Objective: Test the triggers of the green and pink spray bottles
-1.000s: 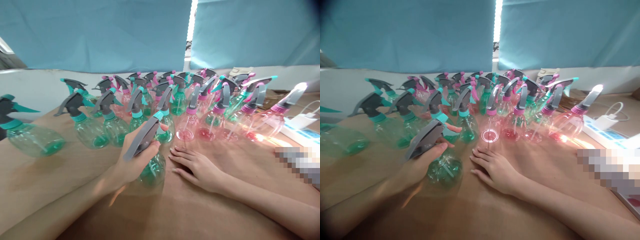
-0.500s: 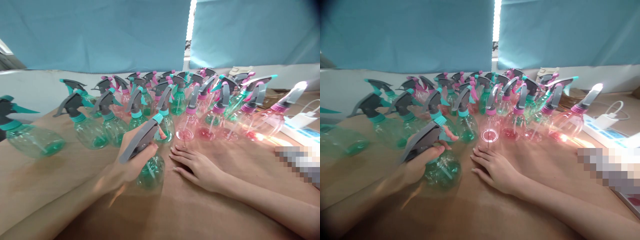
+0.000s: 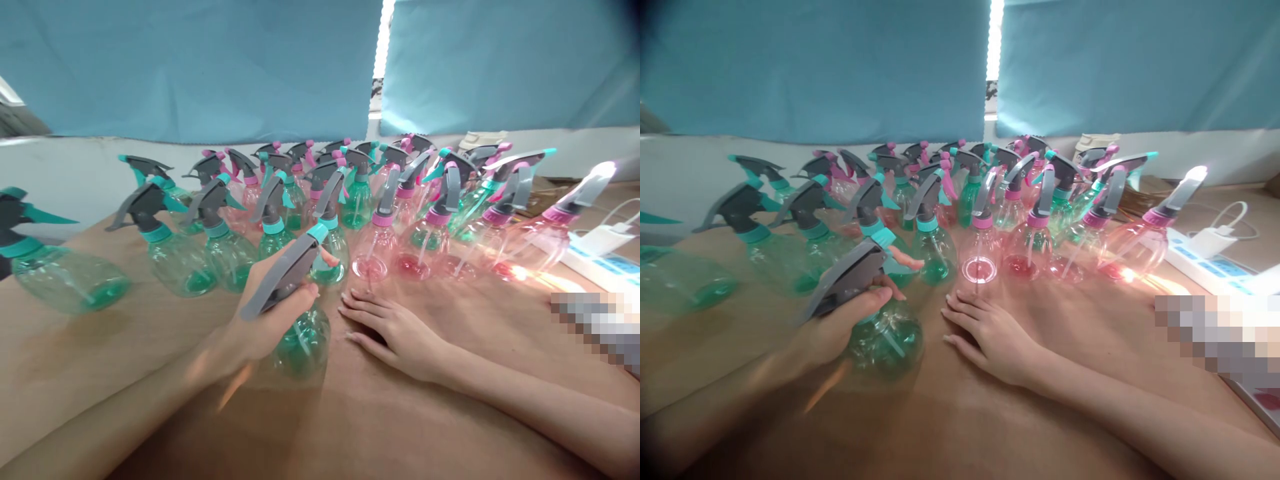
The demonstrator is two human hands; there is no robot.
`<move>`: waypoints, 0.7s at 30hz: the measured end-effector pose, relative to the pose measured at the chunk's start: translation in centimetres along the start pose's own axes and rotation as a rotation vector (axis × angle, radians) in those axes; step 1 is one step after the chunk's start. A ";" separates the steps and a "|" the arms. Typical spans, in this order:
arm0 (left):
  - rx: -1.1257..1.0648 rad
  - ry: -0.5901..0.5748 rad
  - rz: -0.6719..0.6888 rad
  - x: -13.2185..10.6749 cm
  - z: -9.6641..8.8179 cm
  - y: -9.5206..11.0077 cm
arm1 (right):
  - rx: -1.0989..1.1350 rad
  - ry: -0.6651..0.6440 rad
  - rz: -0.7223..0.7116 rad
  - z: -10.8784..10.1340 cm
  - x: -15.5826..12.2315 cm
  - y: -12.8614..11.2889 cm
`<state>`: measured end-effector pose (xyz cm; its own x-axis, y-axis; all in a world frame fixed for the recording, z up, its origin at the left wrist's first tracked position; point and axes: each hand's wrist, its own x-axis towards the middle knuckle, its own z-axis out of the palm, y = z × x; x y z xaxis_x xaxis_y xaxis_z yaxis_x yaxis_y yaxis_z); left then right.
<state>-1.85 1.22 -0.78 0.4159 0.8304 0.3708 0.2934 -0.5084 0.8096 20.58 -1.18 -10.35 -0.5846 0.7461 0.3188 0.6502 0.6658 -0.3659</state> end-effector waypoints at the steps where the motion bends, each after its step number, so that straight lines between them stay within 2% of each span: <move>1: -0.023 -0.016 -0.018 0.0 0.0 0.0 | 0.000 -0.001 0.001 0.0 0.0 0.0; 4: -0.073 -0.019 -0.053 0.1 0.2 0.1 | -0.006 -0.009 0.007 0.0 0.0 0.0; 12: -0.065 0.003 -0.020 0.3 0.4 0.4 | 0.007 -0.006 0.008 0.0 0.0 0.1; 21: -0.089 0.035 -0.049 0.2 0.5 0.5 | -0.007 -0.016 0.007 -0.1 0.0 0.0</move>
<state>-1.14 1.01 -0.50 0.3721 0.8622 0.3437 0.2347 -0.4457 0.8639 20.62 -1.15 -10.29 -0.5878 0.7503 0.3025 0.6573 0.6610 -0.3621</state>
